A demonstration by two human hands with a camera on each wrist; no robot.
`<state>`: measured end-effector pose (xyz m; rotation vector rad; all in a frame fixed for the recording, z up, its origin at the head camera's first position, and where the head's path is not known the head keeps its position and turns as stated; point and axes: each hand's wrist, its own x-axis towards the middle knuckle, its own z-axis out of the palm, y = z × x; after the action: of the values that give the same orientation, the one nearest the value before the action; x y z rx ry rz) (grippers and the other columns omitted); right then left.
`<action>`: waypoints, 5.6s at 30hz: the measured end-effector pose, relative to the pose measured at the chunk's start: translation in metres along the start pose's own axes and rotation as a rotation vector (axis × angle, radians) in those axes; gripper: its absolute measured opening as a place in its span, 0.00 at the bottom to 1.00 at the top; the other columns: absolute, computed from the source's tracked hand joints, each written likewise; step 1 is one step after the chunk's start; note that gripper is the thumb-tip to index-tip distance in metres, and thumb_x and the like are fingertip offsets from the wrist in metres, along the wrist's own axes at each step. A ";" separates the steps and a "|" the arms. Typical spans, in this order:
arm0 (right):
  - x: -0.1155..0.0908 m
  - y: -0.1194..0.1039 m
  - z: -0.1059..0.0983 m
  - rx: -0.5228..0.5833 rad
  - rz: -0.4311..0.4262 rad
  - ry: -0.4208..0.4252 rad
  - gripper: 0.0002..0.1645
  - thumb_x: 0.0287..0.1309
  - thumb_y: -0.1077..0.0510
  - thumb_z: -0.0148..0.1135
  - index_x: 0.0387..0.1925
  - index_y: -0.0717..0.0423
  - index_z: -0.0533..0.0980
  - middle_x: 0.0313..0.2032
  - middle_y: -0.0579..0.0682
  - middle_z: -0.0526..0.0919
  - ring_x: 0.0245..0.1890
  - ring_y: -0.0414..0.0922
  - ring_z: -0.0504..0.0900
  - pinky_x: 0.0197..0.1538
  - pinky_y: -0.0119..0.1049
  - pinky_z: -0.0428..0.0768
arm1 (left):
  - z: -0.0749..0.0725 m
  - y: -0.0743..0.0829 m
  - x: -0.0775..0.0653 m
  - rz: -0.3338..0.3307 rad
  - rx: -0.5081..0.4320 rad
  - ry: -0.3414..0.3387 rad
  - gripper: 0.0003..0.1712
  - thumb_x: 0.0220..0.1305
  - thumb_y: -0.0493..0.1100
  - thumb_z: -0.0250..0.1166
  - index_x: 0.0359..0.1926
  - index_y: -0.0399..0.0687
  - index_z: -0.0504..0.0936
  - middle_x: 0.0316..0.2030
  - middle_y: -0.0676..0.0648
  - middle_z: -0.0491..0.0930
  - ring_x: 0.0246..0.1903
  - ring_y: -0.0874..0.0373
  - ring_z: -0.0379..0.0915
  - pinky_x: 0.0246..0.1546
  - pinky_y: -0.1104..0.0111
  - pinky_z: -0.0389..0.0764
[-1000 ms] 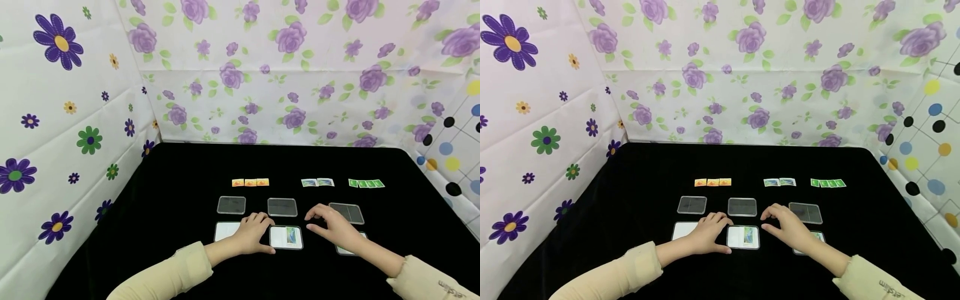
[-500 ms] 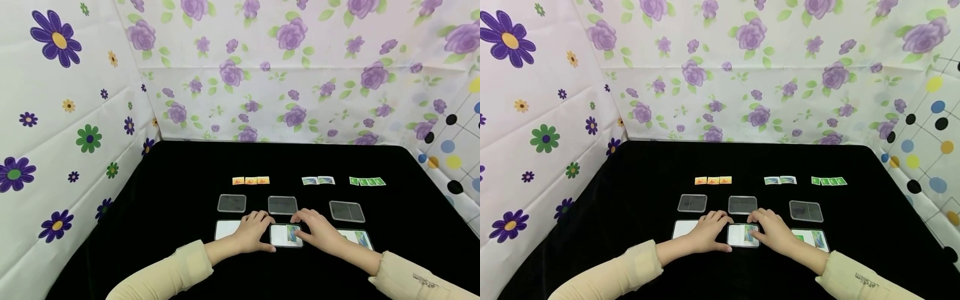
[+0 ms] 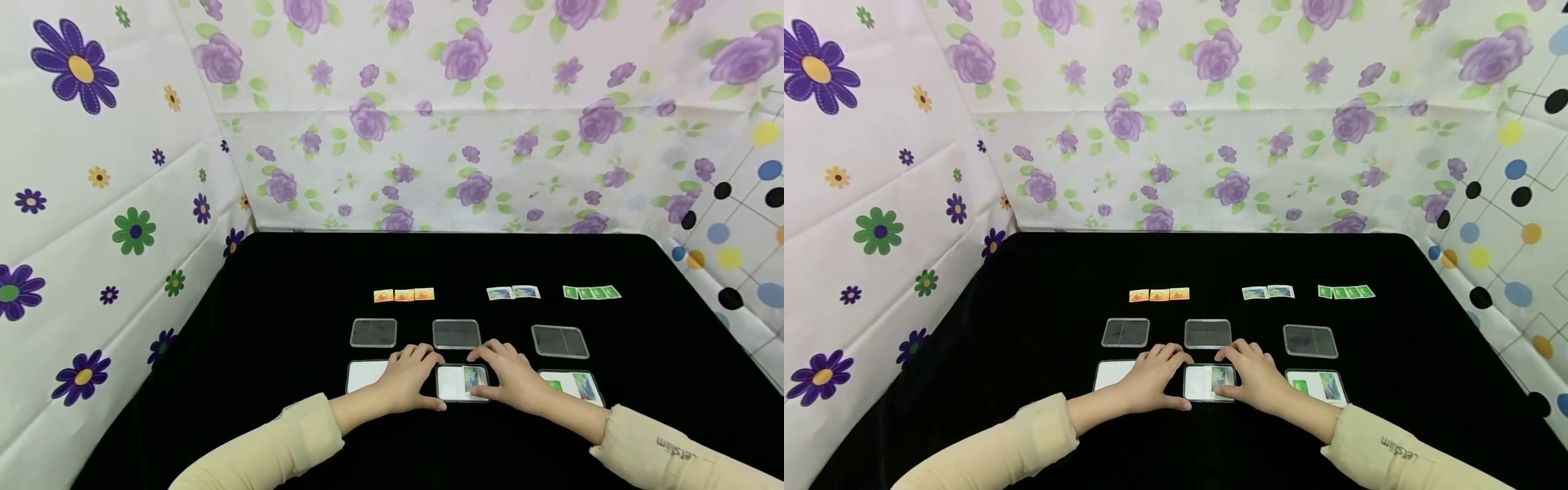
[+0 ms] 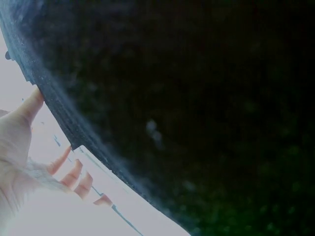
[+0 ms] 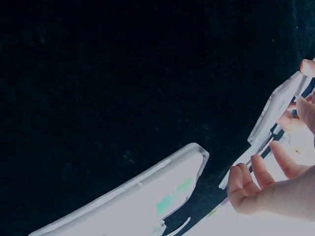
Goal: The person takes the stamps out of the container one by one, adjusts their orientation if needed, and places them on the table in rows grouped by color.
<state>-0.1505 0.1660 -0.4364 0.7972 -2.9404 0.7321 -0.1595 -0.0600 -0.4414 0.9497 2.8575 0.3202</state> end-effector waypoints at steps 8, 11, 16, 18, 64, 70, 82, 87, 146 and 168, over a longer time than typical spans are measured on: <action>-0.002 0.004 0.007 -0.041 0.028 -0.011 0.31 0.40 0.49 0.75 0.48 0.55 0.76 0.46 0.51 0.76 0.43 0.52 0.73 0.38 0.46 0.70 | 0.001 -0.002 0.000 0.008 -0.003 0.021 0.40 0.47 0.63 0.70 0.59 0.52 0.70 0.59 0.48 0.68 0.58 0.52 0.63 0.53 0.52 0.70; -0.002 0.004 0.007 -0.043 0.025 -0.001 0.30 0.40 0.49 0.76 0.47 0.54 0.77 0.45 0.50 0.76 0.43 0.51 0.73 0.38 0.46 0.71 | 0.001 -0.002 0.001 0.007 -0.008 0.018 0.40 0.47 0.63 0.71 0.58 0.52 0.70 0.58 0.48 0.68 0.58 0.52 0.63 0.53 0.51 0.70; -0.002 0.005 0.007 -0.035 0.019 0.008 0.30 0.38 0.49 0.77 0.45 0.53 0.77 0.44 0.50 0.77 0.42 0.51 0.73 0.38 0.48 0.71 | 0.000 -0.001 0.000 0.007 -0.014 0.018 0.40 0.47 0.62 0.71 0.58 0.52 0.70 0.58 0.48 0.68 0.58 0.52 0.63 0.53 0.51 0.70; -0.001 0.006 0.007 -0.031 0.010 0.008 0.29 0.38 0.49 0.77 0.44 0.53 0.77 0.43 0.50 0.77 0.42 0.51 0.73 0.38 0.49 0.72 | 0.001 -0.001 0.000 0.008 -0.016 0.019 0.40 0.48 0.62 0.71 0.59 0.52 0.70 0.58 0.48 0.68 0.58 0.52 0.63 0.54 0.51 0.70; 0.004 0.010 0.010 0.298 0.000 -0.067 0.28 0.47 0.67 0.69 0.47 0.57 0.64 0.25 0.46 0.74 0.18 0.31 0.65 0.22 0.26 0.69 | 0.002 -0.001 0.000 0.008 -0.003 0.017 0.40 0.47 0.63 0.70 0.59 0.52 0.70 0.58 0.49 0.68 0.58 0.53 0.63 0.53 0.52 0.69; 0.003 0.014 0.007 0.391 -0.075 -0.054 0.23 0.50 0.69 0.65 0.47 0.62 0.67 0.26 0.47 0.72 0.20 0.30 0.65 0.24 0.27 0.69 | 0.000 0.000 0.000 0.003 -0.005 0.015 0.40 0.47 0.63 0.71 0.59 0.52 0.70 0.58 0.49 0.68 0.58 0.53 0.63 0.54 0.52 0.69; 0.006 0.020 -0.001 0.525 -0.085 -0.110 0.19 0.54 0.72 0.60 0.49 0.67 0.70 0.29 0.52 0.75 0.22 0.31 0.70 0.29 0.28 0.75 | 0.001 0.000 0.000 -0.005 -0.018 0.000 0.40 0.48 0.63 0.71 0.59 0.53 0.70 0.59 0.48 0.67 0.59 0.53 0.63 0.54 0.52 0.69; 0.008 0.024 -0.008 0.534 -0.083 -0.096 0.19 0.54 0.71 0.61 0.49 0.67 0.71 0.29 0.54 0.77 0.22 0.33 0.72 0.27 0.28 0.74 | 0.002 0.000 0.001 -0.003 -0.016 -0.004 0.40 0.48 0.63 0.70 0.59 0.53 0.69 0.59 0.48 0.67 0.59 0.53 0.63 0.54 0.52 0.69; 0.058 0.083 -0.057 0.220 -0.071 0.066 0.03 0.54 0.66 0.64 0.29 0.64 0.80 0.26 0.54 0.82 0.22 0.37 0.75 0.26 0.29 0.73 | 0.004 -0.001 -0.001 0.002 0.011 0.014 0.41 0.48 0.64 0.70 0.59 0.53 0.69 0.59 0.49 0.67 0.58 0.53 0.62 0.53 0.53 0.70; 0.118 0.097 -0.071 0.171 -0.094 -0.165 0.05 0.60 0.63 0.60 0.30 0.61 0.80 0.29 0.53 0.83 0.25 0.38 0.74 0.32 0.33 0.74 | 0.004 -0.001 0.001 0.001 0.005 0.008 0.41 0.47 0.64 0.70 0.60 0.54 0.69 0.59 0.50 0.67 0.58 0.54 0.62 0.53 0.53 0.70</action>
<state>-0.3078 0.2146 -0.4001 1.0498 -2.9867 0.9654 -0.1600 -0.0591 -0.4456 0.9532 2.8663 0.3181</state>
